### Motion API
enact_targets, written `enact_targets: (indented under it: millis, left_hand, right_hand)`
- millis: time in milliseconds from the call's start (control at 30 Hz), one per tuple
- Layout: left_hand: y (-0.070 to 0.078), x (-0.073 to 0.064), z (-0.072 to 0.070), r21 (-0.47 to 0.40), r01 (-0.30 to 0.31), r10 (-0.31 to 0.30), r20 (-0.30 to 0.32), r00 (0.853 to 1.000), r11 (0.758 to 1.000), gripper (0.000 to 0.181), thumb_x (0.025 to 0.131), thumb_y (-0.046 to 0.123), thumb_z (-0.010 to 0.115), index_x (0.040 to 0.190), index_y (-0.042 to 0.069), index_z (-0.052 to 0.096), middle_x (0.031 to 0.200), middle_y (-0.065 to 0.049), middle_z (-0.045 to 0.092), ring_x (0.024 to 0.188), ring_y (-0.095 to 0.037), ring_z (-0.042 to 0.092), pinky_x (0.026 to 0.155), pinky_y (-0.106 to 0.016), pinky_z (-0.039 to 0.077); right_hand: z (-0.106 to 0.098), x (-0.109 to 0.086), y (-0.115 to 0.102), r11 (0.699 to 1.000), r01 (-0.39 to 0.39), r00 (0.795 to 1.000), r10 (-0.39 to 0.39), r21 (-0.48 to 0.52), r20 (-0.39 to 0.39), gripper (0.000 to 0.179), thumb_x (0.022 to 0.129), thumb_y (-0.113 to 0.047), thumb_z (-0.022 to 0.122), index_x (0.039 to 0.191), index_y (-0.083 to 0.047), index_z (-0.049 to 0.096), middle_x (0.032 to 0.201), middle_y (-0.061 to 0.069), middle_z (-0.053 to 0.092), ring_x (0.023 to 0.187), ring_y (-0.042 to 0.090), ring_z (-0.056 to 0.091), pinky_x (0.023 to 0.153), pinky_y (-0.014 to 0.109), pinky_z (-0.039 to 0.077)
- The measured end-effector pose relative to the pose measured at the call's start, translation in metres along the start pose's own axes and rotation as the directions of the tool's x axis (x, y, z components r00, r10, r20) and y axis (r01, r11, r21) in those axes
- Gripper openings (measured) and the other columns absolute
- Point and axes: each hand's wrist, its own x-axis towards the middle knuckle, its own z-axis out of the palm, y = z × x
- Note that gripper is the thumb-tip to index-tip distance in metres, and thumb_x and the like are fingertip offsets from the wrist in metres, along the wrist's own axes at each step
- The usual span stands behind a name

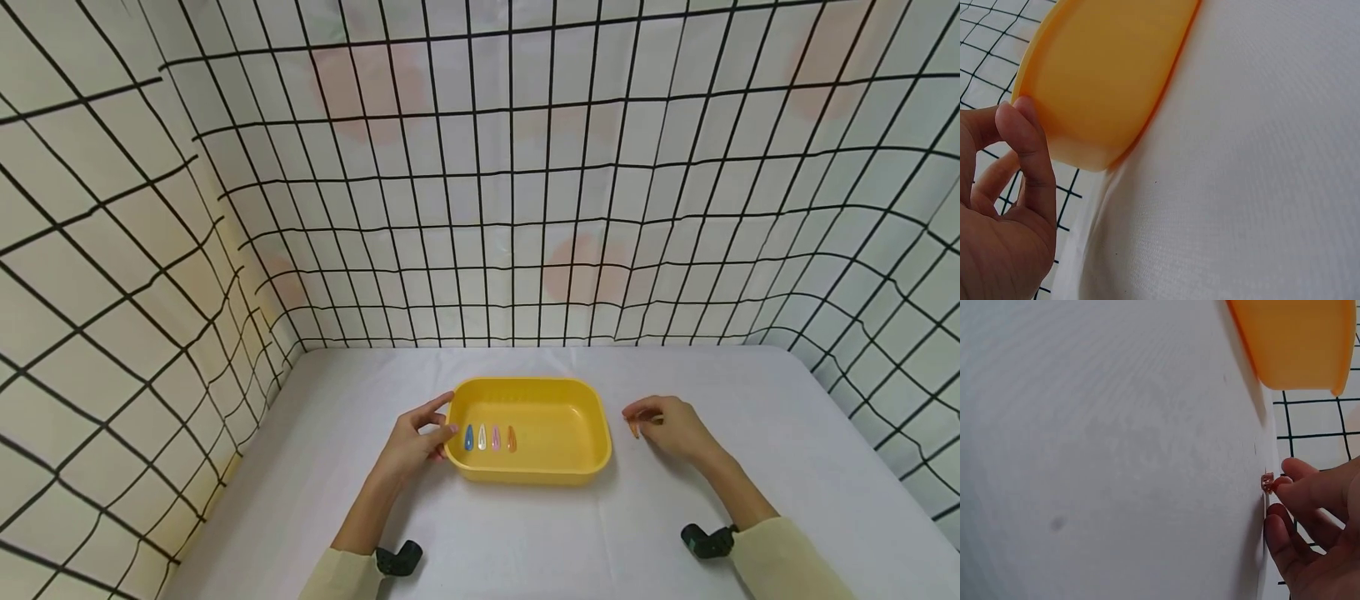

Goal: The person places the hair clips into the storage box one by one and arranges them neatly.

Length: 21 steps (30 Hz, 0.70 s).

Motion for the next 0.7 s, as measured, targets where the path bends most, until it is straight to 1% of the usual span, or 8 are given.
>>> enact_targets:
  millis: [100, 233, 267, 333, 400, 500, 567, 700]
  left_hand:
    - [0.001, 0.0, 0.0, 0.002, 0.006, -0.006, -0.002, 1.0, 1.0, 0.06, 0.09, 0.012, 0.079, 0.145, 0.028, 0.061, 0.107, -0.011, 0.061, 0.053, -0.014, 0.058, 0.054, -0.022, 0.056]
    - [0.002, -0.001, 0.0, 0.002, 0.013, -0.013, -0.006, 1.0, 1.0, 0.06, 0.089, 0.013, 0.08, 0.145, 0.028, 0.061, 0.108, -0.011, 0.06, 0.054, -0.014, 0.058, 0.055, -0.022, 0.056]
    - [0.002, -0.001, 0.0, -0.001, 0.015, -0.015, -0.007, 1.0, 1.0, 0.06, 0.09, 0.013, 0.079, 0.144, 0.029, 0.061, 0.108, -0.011, 0.06, 0.054, -0.014, 0.058, 0.055, -0.022, 0.056]
    - [0.001, 0.0, 0.0, -0.005, 0.018, -0.018, -0.006, 1.0, 1.0, 0.06, 0.089, 0.013, 0.08, 0.144, 0.029, 0.061, 0.109, -0.011, 0.06, 0.054, -0.014, 0.058, 0.056, -0.022, 0.057]
    - [0.002, -0.001, 0.0, -0.009, 0.022, -0.022, -0.009, 1.0, 1.0, 0.06, 0.089, 0.014, 0.08, 0.144, 0.029, 0.061, 0.108, -0.01, 0.06, 0.054, -0.015, 0.058, 0.056, -0.022, 0.057]
    - [0.002, -0.001, 0.001, -0.011, 0.021, -0.021, -0.012, 1.0, 1.0, 0.061, 0.089, 0.014, 0.08, 0.145, 0.028, 0.061, 0.108, -0.01, 0.06, 0.054, -0.015, 0.058, 0.055, -0.022, 0.056]
    - [0.003, -0.002, 0.001, -0.013, 0.02, -0.021, -0.014, 1.0, 1.0, 0.061, 0.089, 0.013, 0.08, 0.146, 0.027, 0.06, 0.108, -0.01, 0.06, 0.053, -0.015, 0.057, 0.054, -0.022, 0.056]
    - [0.004, -0.003, 0.002, -0.02, 0.019, -0.019, -0.008, 1.0, 1.0, 0.061, 0.089, 0.013, 0.08, 0.146, 0.027, 0.06, 0.108, -0.01, 0.06, 0.054, -0.014, 0.057, 0.054, -0.022, 0.056]
  right_hand:
    - [0.001, -0.001, 0.001, 1.0, 0.01, 1.0, -0.01, -0.011, 0.018, 0.02, 0.092, -0.004, 0.069, 0.111, -0.005, 0.076, 0.11, 0.012, 0.074, 0.102, 0.029, 0.067, 0.093, 0.05, 0.059]
    - [0.0, -0.004, 0.002, 1.0, 0.027, 0.999, -0.027, -0.01, 0.018, 0.019, 0.092, -0.008, 0.072, 0.11, -0.003, 0.075, 0.107, 0.011, 0.075, 0.1, 0.028, 0.068, 0.09, 0.048, 0.06]
    - [-0.001, -0.005, 0.002, 1.0, 0.026, 1.0, -0.026, -0.013, 0.015, 0.019, 0.092, -0.01, 0.073, 0.11, -0.003, 0.075, 0.106, 0.009, 0.075, 0.099, 0.026, 0.068, 0.09, 0.047, 0.06]
    - [-0.002, -0.006, 0.003, 1.0, 0.024, 1.0, -0.023, -0.014, 0.017, 0.019, 0.092, -0.012, 0.074, 0.108, -0.003, 0.075, 0.101, 0.006, 0.075, 0.094, 0.023, 0.067, 0.085, 0.041, 0.06]
    - [-0.001, -0.007, 0.005, 1.0, 0.018, 1.0, -0.018, -0.019, 0.003, 0.019, 0.092, -0.015, 0.075, 0.108, -0.004, 0.075, 0.099, 0.004, 0.074, 0.092, 0.021, 0.065, 0.082, 0.037, 0.059]
    - [0.0, -0.009, 0.008, 1.0, 0.017, 1.0, -0.018, -0.024, -0.026, 0.017, 0.092, -0.013, 0.073, 0.108, -0.006, 0.076, 0.103, 0.006, 0.073, 0.092, 0.021, 0.063, 0.081, 0.035, 0.056]
    - [0.0, -0.01, 0.01, 0.999, 0.033, 0.998, -0.034, -0.026, -0.045, 0.018, 0.092, -0.009, 0.071, 0.109, -0.007, 0.076, 0.108, 0.009, 0.072, 0.095, 0.023, 0.063, 0.082, 0.038, 0.057]
    - [-0.002, -0.013, 0.011, 0.998, 0.058, 0.998, -0.059, -0.022, -0.037, 0.02, 0.09, -0.005, 0.068, 0.109, -0.008, 0.076, 0.108, 0.008, 0.073, 0.096, 0.023, 0.064, 0.081, 0.036, 0.056]
